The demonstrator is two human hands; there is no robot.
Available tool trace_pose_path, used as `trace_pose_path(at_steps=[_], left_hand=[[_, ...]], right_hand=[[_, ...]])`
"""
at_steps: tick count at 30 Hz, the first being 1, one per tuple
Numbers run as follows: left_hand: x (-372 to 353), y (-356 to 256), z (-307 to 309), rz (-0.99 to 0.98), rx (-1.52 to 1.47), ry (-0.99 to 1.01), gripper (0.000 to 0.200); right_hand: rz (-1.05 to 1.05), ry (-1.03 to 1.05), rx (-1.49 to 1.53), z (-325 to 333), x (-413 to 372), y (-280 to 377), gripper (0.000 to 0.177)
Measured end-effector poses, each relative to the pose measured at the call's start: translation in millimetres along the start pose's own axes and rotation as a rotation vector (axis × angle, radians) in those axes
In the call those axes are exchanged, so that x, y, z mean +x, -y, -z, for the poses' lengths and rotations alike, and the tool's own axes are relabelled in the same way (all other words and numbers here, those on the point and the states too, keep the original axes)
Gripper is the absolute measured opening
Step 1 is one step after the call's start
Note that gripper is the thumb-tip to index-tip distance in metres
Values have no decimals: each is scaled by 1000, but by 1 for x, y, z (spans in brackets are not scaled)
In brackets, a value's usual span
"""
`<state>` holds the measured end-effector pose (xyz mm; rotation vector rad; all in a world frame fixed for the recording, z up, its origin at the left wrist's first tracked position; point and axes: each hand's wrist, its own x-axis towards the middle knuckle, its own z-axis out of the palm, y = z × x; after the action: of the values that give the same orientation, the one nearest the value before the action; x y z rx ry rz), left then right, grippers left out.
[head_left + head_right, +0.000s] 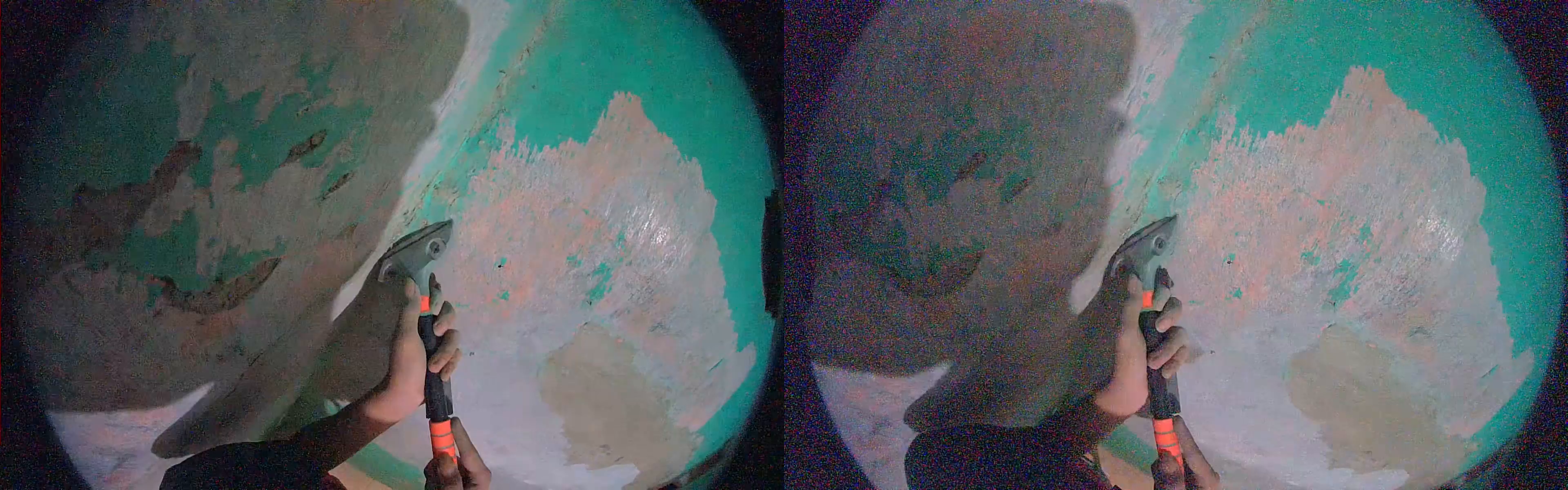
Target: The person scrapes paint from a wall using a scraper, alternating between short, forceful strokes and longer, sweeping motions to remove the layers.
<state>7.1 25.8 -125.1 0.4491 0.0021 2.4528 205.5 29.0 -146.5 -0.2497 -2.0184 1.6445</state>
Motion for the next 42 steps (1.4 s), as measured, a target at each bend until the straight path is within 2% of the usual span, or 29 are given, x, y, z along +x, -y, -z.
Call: trace_pose_path(at_steps=[2,3,5,8,11,14,17,23,24,27,30,32,35,38,41,42], left_hand=[[-10,-4,-13,59,105,-109,43],[-14,-6,-19,89,159,-162,43],[-7,-4,-12,48,79,-107,43],[-9,-2,-9,53,62,-107,42],[-1,-5,-8,40,30,-80,43],[-4,-4,-7,44,50,-96,42],[-4,-6,-11,29,16,-78,42],[-5,-3,-13,54,-3,-102,42],[-7,-3,-13,69,-2,-118,42],[2,-6,-8,56,5,6,42],[-7,-10,-21,39,81,-78,41],[-6,-11,-20,57,56,-50,41],[-1,-9,-13,76,10,-27,41],[-7,-6,-11,90,49,-47,42],[-3,-6,-16,82,63,-80,43],[-2,-5,-18,80,53,-94,43]], right_hand=[[28,5,-41,4,-3,-5,46],[63,55,30,3,2,-2,46],[126,144,171,2,10,7,46],[17,64,74,1,5,5,46],[100,65,64,2,5,-4,47],[79,63,30,1,10,6,48],[-92,36,118,1,1,14,48],[-51,50,45,3,0,22,47],[-58,50,50,2,2,23,48],[-115,27,56,-3,2,29,48],[-153,27,60,-3,1,32,48],[-168,56,64,1,-1,31,48],[-105,60,41,-1,4,29,47],[-142,2,-101,-7,5,33,47],[-43,11,-40,1,4,16,49],[-60,-23,94,-2,4,21,50]])
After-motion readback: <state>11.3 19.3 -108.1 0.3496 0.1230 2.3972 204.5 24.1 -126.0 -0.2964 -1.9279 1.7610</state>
